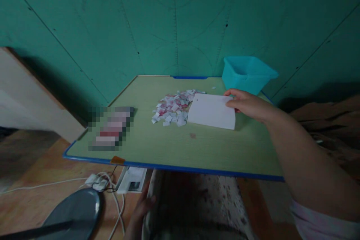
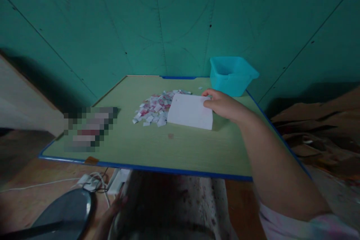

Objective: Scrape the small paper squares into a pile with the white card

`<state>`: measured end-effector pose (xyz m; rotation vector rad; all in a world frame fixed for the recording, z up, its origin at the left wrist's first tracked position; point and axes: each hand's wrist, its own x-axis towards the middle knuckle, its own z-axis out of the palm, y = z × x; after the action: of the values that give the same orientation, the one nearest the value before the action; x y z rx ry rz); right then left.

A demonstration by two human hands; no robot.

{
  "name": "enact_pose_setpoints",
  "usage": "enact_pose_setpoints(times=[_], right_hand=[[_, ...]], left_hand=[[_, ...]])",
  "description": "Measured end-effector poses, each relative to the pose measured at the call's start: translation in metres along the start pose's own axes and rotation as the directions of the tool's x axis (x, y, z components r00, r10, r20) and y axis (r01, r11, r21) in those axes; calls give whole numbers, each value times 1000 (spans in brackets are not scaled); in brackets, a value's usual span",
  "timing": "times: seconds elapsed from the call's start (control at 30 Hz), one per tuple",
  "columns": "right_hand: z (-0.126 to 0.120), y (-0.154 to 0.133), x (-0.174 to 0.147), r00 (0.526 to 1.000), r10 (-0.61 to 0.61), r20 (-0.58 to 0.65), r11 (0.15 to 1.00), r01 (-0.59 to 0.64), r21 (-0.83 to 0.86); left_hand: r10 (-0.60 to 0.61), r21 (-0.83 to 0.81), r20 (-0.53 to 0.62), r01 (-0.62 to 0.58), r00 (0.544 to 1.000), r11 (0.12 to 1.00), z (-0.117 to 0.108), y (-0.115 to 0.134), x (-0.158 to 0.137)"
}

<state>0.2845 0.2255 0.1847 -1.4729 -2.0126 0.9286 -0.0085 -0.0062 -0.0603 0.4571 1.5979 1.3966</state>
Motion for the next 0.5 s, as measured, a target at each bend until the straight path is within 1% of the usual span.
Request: enact_pose_setpoints(times=[0.07, 0.17, 0.3, 0.4, 0.47, 0.5], right_hand=[[-1, 0, 1, 999, 29, -30, 999, -28, 22], [-1, 2, 4, 998, 49, -25, 998, -48, 38], [-1, 7, 7, 999, 48, -15, 999, -48, -21], [-2, 7, 4, 998, 38, 41, 998, -36, -51], [-3, 4, 1, 994, 27, 102, 998, -22, -53], [-3, 2, -1, 992, 24, 121, 999, -18, -51]], left_hand=[[-8, -1, -23, 8, 1000, 1000, 2, 4, -3], [-12, 34, -58, 14, 998, 999, 6, 11, -8], [-21, 56, -61, 24, 998, 998, 7, 16, -9], [-78, 61, -9, 78, 997, 995, 5, 21, -8], [-132, 40, 37, 130, 991, 991, 6, 25, -8], [-136, 8, 37, 136, 990, 991, 6, 28, -9]])
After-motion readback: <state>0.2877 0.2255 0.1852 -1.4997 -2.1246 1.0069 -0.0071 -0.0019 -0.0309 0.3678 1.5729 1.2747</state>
